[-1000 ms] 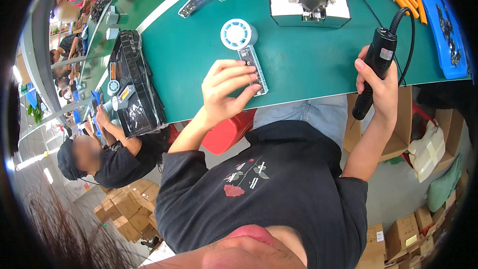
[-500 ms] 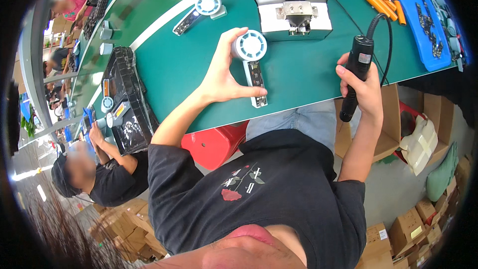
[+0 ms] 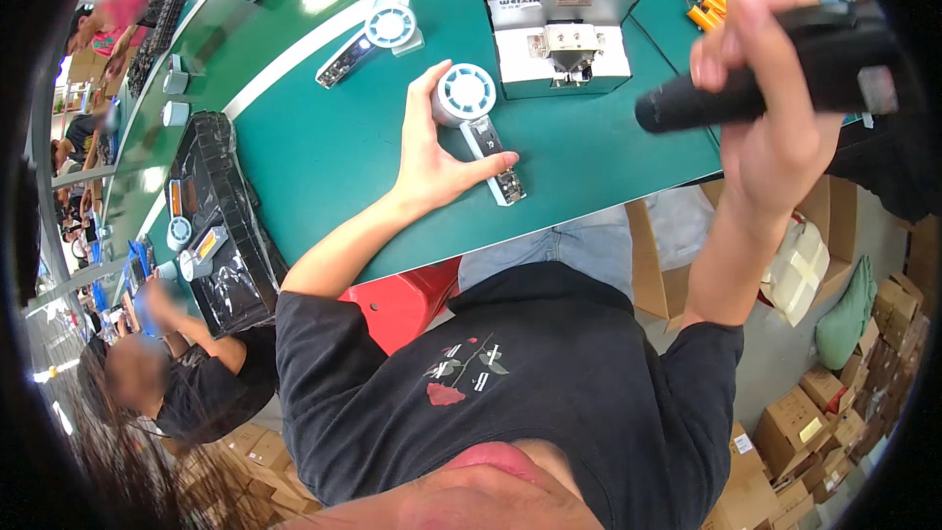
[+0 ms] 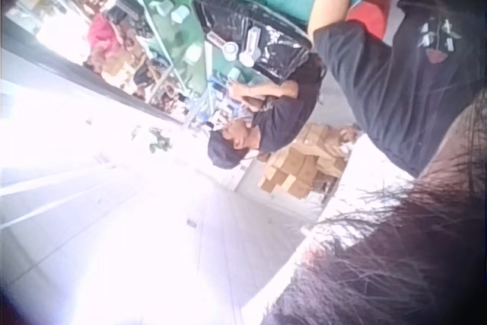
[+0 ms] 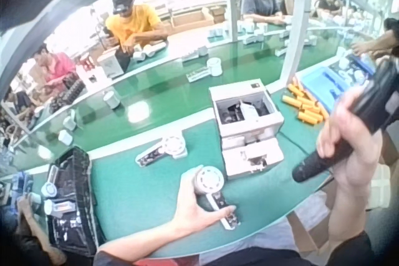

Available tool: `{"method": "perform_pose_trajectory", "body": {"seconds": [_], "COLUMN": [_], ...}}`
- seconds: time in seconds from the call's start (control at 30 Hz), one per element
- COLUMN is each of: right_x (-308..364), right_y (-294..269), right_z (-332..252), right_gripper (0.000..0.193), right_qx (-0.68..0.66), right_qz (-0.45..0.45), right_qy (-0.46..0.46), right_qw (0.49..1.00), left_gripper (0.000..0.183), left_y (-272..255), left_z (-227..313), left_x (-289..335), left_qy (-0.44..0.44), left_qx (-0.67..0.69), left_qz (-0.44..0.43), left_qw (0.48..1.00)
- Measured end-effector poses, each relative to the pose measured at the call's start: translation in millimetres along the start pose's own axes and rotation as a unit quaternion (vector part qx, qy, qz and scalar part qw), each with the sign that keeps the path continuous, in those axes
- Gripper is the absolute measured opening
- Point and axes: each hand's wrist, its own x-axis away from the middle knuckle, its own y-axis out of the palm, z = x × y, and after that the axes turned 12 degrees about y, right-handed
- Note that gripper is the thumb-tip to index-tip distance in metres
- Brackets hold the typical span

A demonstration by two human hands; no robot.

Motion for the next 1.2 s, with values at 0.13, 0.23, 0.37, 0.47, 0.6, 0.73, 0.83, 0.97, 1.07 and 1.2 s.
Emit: {"method": "perform_pose_trajectory", "body": {"seconds": [0.13, 0.23, 0.37, 0.47, 0.6, 0.73, 0.83, 0.97, 1.07, 1.2], "right_x": [-35.8, -51.3, -48.8, -34.1, -5.1, -0.1, -3.5, -3.5, -4.4, -2.9], "right_y": [18.5, 35.2, 55.9, 65.9, 90.7, 115.3, 125.4, 129.1, 130.6, 134.8], "right_z": [7.3, 16.0, 28.3, 23.2, 30.3, 26.3, 42.8, 47.2, 51.2, 55.1], "right_gripper": [0.007, 0.004, 0.009, 0.009, 0.009, 0.012, 0.013, 0.014, 0.015, 0.016], "right_qx": [0.026, 0.046, 0.064, 0.060, 0.103, 0.092, 0.042, 0.040, 0.041, 0.048], "right_qz": [-0.024, -0.006, -0.001, 0.027, -0.039, -0.046, -0.054, -0.056, -0.058, -0.050], "right_qy": [-0.062, -0.072, -0.031, 0.001, 0.009, 0.002, 0.009, 0.019, 0.021, 0.023], "right_qw": [0.997, 0.996, 0.997, 0.998, 0.994, 0.995, 0.998, 0.997, 0.997, 0.997], "left_gripper": [0.118, 0.113, 0.115, 0.116, 0.113, 0.112, 0.110, 0.107, 0.106, 0.107], "left_y": [-7.0, -6.9, -6.4, -10.3, -10.7, -11.5, -14.0, -12.1, -12.3, -12.4], "left_z": [0.2, -1.1, -9.3, -10.1, -12.1, -9.6, -10.7, -9.4, -9.5, -10.4], "left_x": [-5.5, -1.4, 1.7, -1.5, 1.8, -1.4, 3.2, 2.0, 2.0, 2.9], "left_qy": [0.017, 0.013, 0.029, 0.049, 0.058, 0.050, 0.044, 0.044, 0.044, 0.041], "left_qx": [0.005, 0.030, 0.055, 0.069, 0.091, 0.114, 0.113, 0.129, 0.126, 0.126], "left_qz": [-0.009, 0.005, 0.007, -0.006, -0.005, -0.018, -0.016, -0.016, -0.017, -0.012], "left_qw": [1.000, 0.999, 0.998, 0.996, 0.994, 0.992, 0.992, 0.990, 0.991, 0.991]}}
